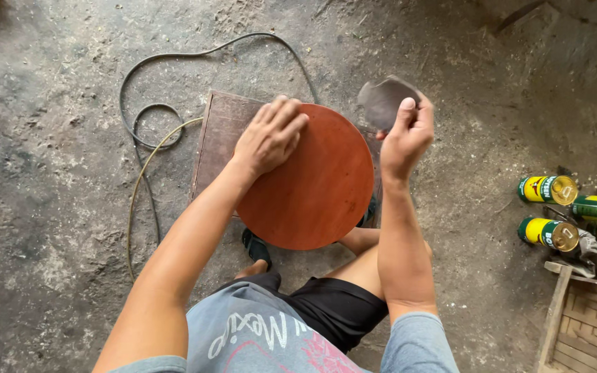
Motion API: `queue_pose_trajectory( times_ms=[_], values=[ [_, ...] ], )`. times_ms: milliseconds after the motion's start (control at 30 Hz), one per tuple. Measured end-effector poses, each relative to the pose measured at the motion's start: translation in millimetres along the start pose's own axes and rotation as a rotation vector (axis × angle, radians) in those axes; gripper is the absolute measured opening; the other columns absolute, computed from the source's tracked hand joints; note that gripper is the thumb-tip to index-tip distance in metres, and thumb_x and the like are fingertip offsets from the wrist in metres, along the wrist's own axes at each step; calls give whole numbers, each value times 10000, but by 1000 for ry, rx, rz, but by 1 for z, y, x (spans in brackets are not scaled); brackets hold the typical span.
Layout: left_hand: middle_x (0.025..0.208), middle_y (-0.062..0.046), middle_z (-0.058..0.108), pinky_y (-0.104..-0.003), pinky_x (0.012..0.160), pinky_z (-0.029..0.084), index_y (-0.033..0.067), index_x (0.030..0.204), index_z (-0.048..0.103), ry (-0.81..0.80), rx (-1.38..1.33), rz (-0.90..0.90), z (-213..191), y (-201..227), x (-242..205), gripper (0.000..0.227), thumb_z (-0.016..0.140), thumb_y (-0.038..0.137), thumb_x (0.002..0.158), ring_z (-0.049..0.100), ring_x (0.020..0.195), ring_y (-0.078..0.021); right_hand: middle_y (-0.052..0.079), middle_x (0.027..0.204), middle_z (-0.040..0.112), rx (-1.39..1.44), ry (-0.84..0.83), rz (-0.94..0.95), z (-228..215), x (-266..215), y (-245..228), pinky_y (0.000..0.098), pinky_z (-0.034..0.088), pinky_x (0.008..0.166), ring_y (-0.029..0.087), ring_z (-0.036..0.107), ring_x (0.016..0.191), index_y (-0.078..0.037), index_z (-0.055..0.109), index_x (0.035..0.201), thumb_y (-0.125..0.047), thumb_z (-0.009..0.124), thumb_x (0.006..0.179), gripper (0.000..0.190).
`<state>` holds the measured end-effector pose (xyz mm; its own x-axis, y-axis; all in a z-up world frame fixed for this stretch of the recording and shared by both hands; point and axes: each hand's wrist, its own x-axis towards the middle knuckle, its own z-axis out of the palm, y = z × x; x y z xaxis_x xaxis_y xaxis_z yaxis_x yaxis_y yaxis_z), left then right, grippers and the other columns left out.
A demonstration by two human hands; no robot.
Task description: The person sands the top and legs of a wooden stool using a piece of sandpaper, rubbing it by hand across the surfaces.
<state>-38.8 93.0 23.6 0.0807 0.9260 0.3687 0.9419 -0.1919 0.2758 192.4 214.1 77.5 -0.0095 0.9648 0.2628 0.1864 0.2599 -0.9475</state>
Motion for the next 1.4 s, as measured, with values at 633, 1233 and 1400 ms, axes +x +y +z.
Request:
queue_pose_trajectory(
  times_ms=[633,1233,1400],
  values=[
    [1214,-111,644,-442,1052,415,115,1332,632,-225,-37,-200,14,23,48,470,579,470,1028,580,1169,-300,49,836,730,-274,73,-291,-16,12,17,281,574,635,122,707,721,-12,650,996,-252,716,1072,260],
    [933,-23,706,-450,831,513,134,956,713,-41,-61,-329,28,16,63,324,637,419,1087,676,939,-264,37,805,711,-284,80,-277,-23,10,13,278,550,622,104,676,709,-26,630,948,-272,699,1093,294],
    [844,-43,698,-452,759,513,130,896,733,32,-98,-192,22,18,62,395,707,522,865,671,826,-267,42,785,710,-291,55,-260,-25,7,14,286,547,611,113,675,693,-27,633,944,-277,693,1098,300]
  ],
)
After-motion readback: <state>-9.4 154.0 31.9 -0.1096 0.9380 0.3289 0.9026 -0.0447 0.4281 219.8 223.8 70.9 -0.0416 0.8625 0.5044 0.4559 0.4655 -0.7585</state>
